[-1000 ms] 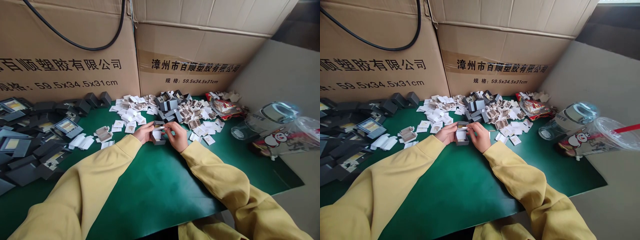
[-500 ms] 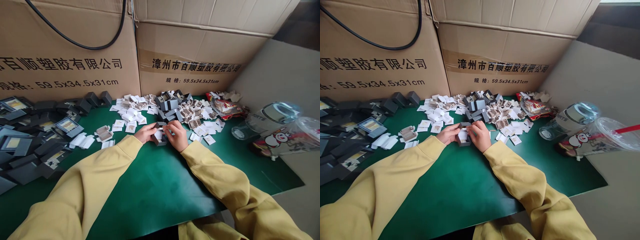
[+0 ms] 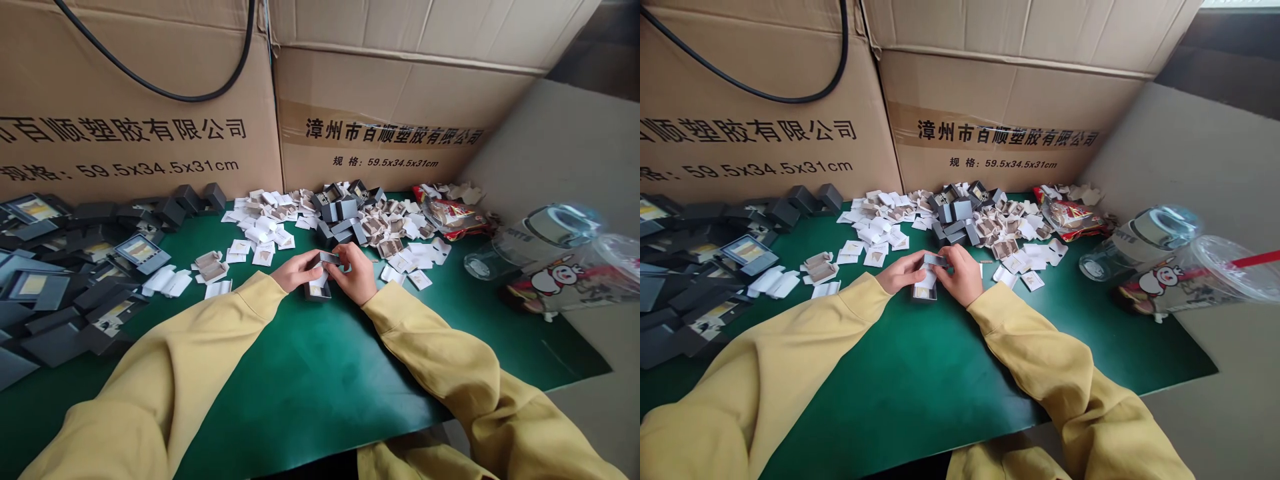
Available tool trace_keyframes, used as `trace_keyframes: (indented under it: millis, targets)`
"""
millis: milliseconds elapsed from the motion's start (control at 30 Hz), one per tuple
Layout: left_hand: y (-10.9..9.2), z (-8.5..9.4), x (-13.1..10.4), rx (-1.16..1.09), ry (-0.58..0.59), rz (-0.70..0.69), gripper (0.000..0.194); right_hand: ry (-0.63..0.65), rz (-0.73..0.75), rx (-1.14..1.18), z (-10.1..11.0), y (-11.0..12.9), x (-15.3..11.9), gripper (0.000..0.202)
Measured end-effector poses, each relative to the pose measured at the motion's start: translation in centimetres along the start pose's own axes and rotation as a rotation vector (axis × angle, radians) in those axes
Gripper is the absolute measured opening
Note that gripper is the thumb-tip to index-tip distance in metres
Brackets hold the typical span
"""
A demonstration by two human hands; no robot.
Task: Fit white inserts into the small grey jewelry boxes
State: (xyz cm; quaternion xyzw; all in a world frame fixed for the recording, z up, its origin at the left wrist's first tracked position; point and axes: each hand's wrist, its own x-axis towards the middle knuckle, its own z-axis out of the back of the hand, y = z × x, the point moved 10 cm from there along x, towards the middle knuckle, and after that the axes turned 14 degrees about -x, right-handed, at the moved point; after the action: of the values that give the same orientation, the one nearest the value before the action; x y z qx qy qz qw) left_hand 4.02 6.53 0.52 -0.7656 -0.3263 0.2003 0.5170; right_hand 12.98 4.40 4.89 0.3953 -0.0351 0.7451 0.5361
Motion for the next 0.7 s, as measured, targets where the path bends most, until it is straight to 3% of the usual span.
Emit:
trace_keyframes:
  millis: [100, 267, 333, 433, 567, 700]
  targets:
    - [-0.5, 0.0, 0.2, 0.089, -0.022, -0.059, 0.034, 0.01, 0.03, 0.014, -0.1, 0.4, 0.0, 0.009]
    - [0.4, 1.2, 0.6, 0.089, -0.099, -0.044, 0.033, 0.041, 0.082, 0.049, -0.1, 1.1, 0.3, 0.014]
    - [0.3, 2.3, 0.6, 0.05, -0.19, -0.083, 0.033, 0.066, 0.107, 0.066, -0.1, 1.4, 0.3, 0.02]
    - [0.3, 4.2, 0.0, -0.11, -0.351, -0.121, 0.034, 0.098, 0.124, 0.084, -0.3, 1.7, 0.0, 0.028]
    - [0.7, 4.1, -0.6, -0.332, -0.303, -0.048, 0.04, 0.095, 0.069, 0.013, -1.1, 1.3, -0.2, 0.023]
    - [-0.6, 5.1, -2.2, -0.527, -0.317, -0.106, 0.036, 0.157, -0.028, -0.129, -3.3, 2.3, 1.1, 0.024]
